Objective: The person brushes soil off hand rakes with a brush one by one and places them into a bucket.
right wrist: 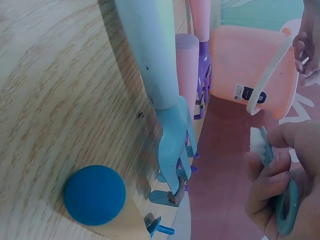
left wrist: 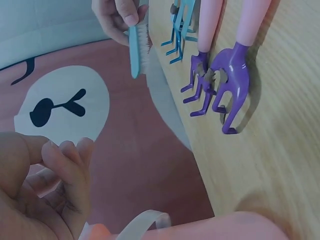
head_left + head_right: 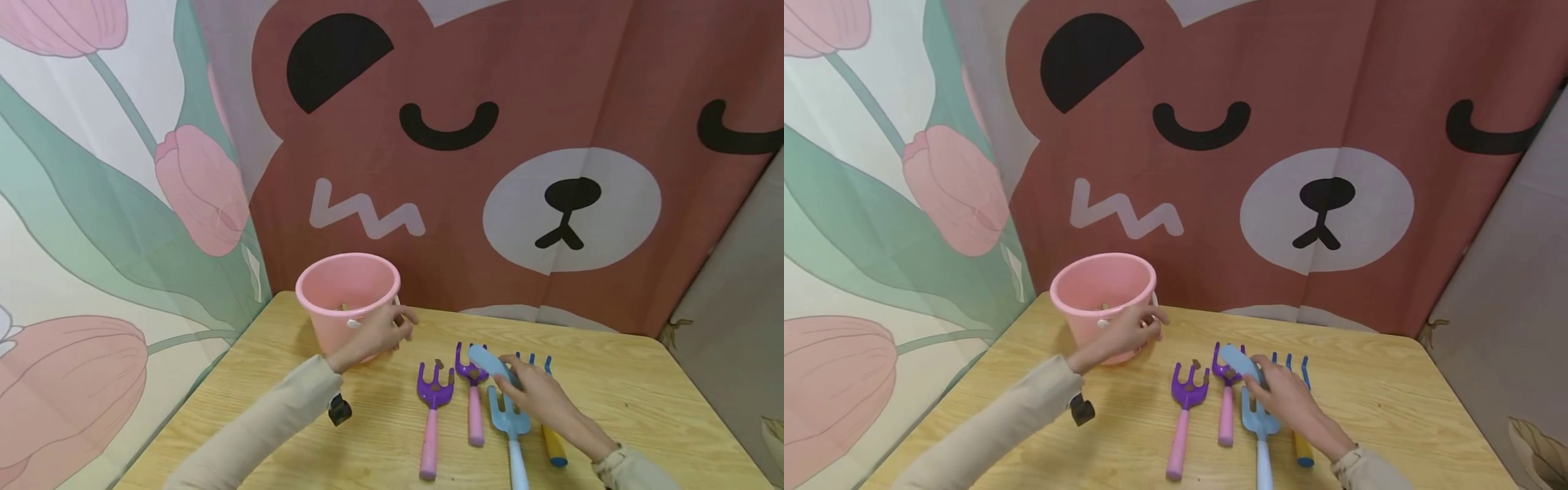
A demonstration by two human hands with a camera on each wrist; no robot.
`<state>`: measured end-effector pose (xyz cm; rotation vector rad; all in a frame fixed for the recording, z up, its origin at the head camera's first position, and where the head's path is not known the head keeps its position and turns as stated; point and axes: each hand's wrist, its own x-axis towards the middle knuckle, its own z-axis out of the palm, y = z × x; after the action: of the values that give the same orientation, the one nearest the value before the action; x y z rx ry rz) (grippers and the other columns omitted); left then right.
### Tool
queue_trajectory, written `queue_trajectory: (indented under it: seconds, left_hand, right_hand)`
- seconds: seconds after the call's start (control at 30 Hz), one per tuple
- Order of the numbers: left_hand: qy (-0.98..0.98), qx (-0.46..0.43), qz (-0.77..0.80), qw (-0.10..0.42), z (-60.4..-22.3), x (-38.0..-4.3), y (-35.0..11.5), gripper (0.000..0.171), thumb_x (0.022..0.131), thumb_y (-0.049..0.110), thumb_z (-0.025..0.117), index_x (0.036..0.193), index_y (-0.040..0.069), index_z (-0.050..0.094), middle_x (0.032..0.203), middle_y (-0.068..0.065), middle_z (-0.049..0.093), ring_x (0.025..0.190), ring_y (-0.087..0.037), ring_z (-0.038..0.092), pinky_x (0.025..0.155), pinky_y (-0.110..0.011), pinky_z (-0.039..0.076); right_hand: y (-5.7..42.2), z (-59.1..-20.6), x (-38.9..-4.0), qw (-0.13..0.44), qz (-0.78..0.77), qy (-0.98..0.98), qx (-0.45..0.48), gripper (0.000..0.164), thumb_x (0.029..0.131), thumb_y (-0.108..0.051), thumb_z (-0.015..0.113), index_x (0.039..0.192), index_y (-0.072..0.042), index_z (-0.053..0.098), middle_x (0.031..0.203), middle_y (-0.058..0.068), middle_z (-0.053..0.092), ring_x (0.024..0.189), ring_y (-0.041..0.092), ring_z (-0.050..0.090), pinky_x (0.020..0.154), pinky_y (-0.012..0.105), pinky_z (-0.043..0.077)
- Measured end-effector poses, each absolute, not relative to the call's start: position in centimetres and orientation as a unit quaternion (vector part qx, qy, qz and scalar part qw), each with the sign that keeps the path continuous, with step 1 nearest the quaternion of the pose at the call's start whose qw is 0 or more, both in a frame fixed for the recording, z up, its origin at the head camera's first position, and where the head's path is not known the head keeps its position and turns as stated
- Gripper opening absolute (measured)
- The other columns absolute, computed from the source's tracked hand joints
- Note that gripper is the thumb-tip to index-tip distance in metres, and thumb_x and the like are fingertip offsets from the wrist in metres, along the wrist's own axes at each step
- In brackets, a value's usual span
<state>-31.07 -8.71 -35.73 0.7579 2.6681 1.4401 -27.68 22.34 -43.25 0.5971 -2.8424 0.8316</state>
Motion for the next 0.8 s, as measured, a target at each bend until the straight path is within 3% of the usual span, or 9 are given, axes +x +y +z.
queue_trajectory:
  seconds: [0.37, 0.8]
  left_hand:
    - [0.869, 0.235, 0.433, 0.036, -36.7, -31.2, -8.1, 0.017, 0.098, 0.003, 0.055, 0.110, -0.001, 0.067, 0.071, -0.001, 0.063, 0.051, -0.016, 0.057, 0.047, -0.030, 0.052]
    - [0.870, 0.222, 0.436, 0.059, -38.2, -30.9, -7.3, 0.016, 0.099, 0.005, 0.055, 0.110, 0.001, 0.066, 0.072, -0.002, 0.062, 0.058, -0.029, 0.063, 0.047, -0.026, 0.051]
  right_hand:
    - [22.4, -43.2, -27.5, 0.067, 0.276, -0.938, 0.200, 0.040, 0.098, -0.021, 0.064, 0.127, 0.007, 0.056, 0.067, -0.007, 0.056, 0.051, 0.004, 0.047, 0.049, 0.024, 0.041]
    - [22.6, -42.6, -27.6, 0.070, 0.271, -0.940, 0.197, 0.044, 0.100, -0.023, 0.062, 0.130, 0.008, 0.054, 0.062, -0.007, 0.049, 0.046, 0.006, 0.041, 0.043, 0.024, 0.035]
